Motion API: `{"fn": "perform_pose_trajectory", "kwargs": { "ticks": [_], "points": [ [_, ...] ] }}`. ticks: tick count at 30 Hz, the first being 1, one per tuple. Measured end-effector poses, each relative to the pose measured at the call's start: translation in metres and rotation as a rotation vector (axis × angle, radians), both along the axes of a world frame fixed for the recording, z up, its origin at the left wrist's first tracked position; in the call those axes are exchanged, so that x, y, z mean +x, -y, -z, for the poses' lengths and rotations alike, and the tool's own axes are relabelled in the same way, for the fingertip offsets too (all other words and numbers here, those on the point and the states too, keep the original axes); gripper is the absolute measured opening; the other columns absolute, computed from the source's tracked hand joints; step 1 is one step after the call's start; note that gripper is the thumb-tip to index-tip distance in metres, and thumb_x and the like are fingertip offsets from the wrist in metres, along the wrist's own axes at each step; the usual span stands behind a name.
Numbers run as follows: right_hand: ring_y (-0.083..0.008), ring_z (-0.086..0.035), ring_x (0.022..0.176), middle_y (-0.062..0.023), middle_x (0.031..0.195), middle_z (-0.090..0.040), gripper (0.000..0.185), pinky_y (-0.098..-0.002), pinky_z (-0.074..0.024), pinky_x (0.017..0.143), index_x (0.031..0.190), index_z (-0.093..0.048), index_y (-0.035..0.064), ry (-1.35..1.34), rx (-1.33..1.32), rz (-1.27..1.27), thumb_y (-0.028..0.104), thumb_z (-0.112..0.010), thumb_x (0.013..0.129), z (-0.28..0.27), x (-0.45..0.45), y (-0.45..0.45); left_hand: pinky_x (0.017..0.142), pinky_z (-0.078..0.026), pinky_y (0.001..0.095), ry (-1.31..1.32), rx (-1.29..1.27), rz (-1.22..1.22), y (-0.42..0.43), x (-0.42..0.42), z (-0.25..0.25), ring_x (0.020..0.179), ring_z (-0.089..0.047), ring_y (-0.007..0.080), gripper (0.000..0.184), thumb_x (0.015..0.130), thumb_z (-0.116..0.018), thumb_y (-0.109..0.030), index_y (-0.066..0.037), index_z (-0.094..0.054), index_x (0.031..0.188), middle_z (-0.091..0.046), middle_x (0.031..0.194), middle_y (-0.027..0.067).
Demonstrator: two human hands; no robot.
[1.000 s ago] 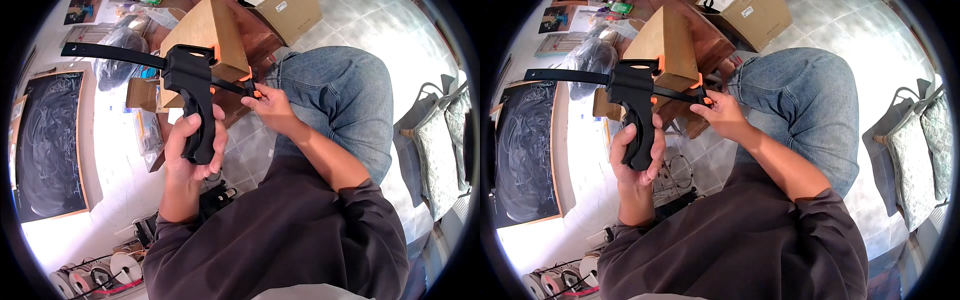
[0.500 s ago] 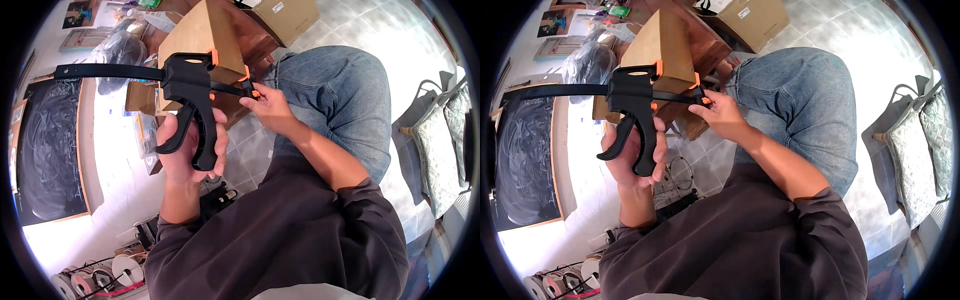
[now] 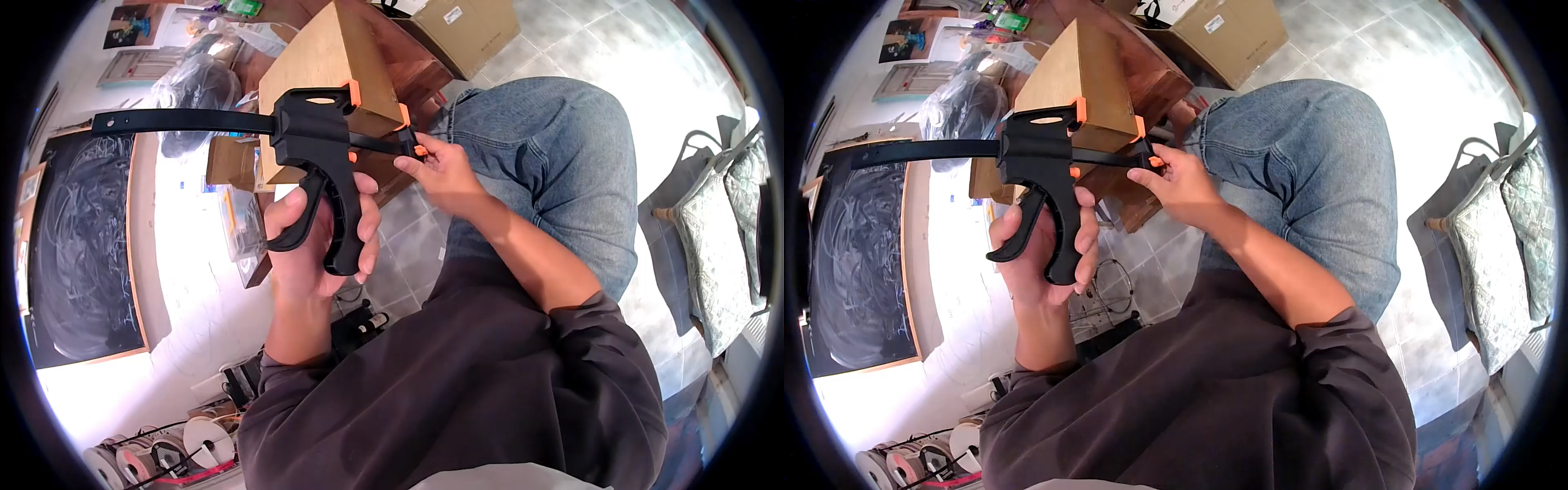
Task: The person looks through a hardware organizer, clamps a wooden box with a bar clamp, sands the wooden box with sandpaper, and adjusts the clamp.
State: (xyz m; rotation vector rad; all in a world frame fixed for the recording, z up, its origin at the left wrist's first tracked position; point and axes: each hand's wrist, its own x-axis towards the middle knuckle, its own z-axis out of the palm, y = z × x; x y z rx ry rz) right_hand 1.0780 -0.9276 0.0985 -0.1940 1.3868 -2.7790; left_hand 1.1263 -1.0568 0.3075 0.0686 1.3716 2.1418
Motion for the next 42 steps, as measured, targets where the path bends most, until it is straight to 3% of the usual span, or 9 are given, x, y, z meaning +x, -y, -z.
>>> {"fn": "perform_pose_trajectory", "kwargs": {
  "ticks": [7,17,19,22,23,29,38,40,42],
  "points": [
    [-0.0029,-0.059,0.085,0.0015,0.103,-0.072,0.031,-0.0236,-0.0511,0.074,0.127,-0.069,-0.0019,-0.059,-0.04,0.025,0.016,-0.076,0.103,-0.006,-0.004,-0.005,0.043,-0.056,0.0385,0.07,0.084,0.084,0.001,-0.004,0.0,0.056,-0.068,0.0362,0.078,0.101,-0.055,-0.058,0.011,-0.05,0.139,-0.064,0.086,0.0227],
    [-0.0029,-0.054,0.085,0.0036,0.096,-0.067,0.031,-0.023,-0.0471,0.074,0.126,-0.071,-0.0034,-0.037,0.023,-0.008,0.016,-0.076,0.102,-0.017,-0.005,-0.018,0.038,-0.054,0.0326,0.131,0.126,-0.059,-0.008,0.001,0.004,0.052,-0.068,0.0309,0.049,0.104,-0.056,-0.039,0.003,-0.051,0.129,-0.063,0.082,0.0215],
    [-0.0043,-0.057,0.082,-0.001,0.086,-0.069,0.035,-0.023,-0.0479,0.073,0.115,-0.074,-0.0044,0.163,0.389,-0.115,0.025,-0.082,0.098,-0.045,0.004,-0.042,0.039,-0.054,0.0335,0.122,0.157,-0.088,-0.006,0.0,0.007,0.052,-0.068,0.0317,0.049,0.104,-0.056,-0.037,0.003,-0.051,0.13,-0.062,0.082,0.0216],
    [-0.007,-0.06,0.075,-0.0054,0.079,-0.069,0.045,-0.0242,-0.0485,0.067,0.104,-0.074,-0.005,0.153,0.694,0.169,0.04,-0.08,0.099,-0.058,0.022,-0.053,0.044,-0.06,0.0366,0.052,0.242,0.009,0.002,-0.005,0.014,0.057,-0.062,0.0296,0.067,0.105,-0.061,-0.042,0.01,-0.041,0.143,-0.062,0.102,0.0249],
    [-0.007,-0.06,0.075,-0.0054,0.079,-0.069,0.045,-0.0242,-0.0485,0.067,0.104,-0.074,-0.005,0.139,0.718,0.16,0.04,-0.08,0.099,-0.07,0.028,-0.058,0.045,-0.058,0.0353,0.077,0.257,0.068,0.002,-0.005,0.017,0.056,-0.06,0.0283,0.079,0.102,-0.061,-0.057,0.008,-0.043,0.143,-0.062,0.098,0.0222],
    [-0.0159,-0.066,0.062,-0.0116,0.082,-0.068,0.074,-0.0306,-0.0572,0.058,0.09,-0.073,-0.0066,0.123,0.257,-0.395,0.066,-0.064,0.101,-0.176,0.044,-0.081,0.048,-0.041,0.0292,0.118,0.236,0.026,-0.028,0.001,0.017,0.067,-0.066,0.0255,0.088,0.096,-0.041,-0.089,-0.009,-0.06,0.13,-0.063,0.093,0.0063],
    [-0.0081,-0.06,0.055,-0.0061,0.088,-0.072,0.06,-0.0229,-0.0477,0.047,0.111,-0.069,-0.0022,0.297,0.521,-0.562,0.058,-0.062,0.105,-0.213,0.025,-0.101,0.049,-0.038,0.0249,0.195,0.537,-0.06,-0.063,0.025,0.028,0.069,-0.063,0.0167,0.045,0.105,-0.064,-0.059,-0.014,-0.062,0.109,-0.066,0.087,0.0034],
    [-0.0128,-0.067,0.072,-0.0131,0.108,-0.073,0.067,-0.0265,-0.0545,0.06,0.124,-0.067,-0.0042,0.406,0.566,-0.622,0.059,-0.054,0.105,-0.209,0.027,-0.101,0.048,-0.038,0.0243,0.238,0.494,-0.005,-0.062,0.026,0.033,0.062,-0.055,0.0111,0.065,0.104,-0.053,-0.073,-0.01,-0.06,0.117,-0.062,0.091,0.0039],
    [-0.021,-0.072,0.085,-0.0185,0.116,-0.072,0.07,-0.0325,-0.06,0.071,0.129,-0.066,-0.0057,0.46,0.528,-0.635,0.058,-0.05,0.103,-0.208,0.027,-0.096,0.046,-0.036,0.0246,0.225,0.507,-0.018,-0.064,0.025,0.032,0.058,-0.053,0.0103,0.059,0.104,-0.057,-0.068,-0.011,-0.059,0.115,-0.063,0.089,0.0038]
  ]
}}
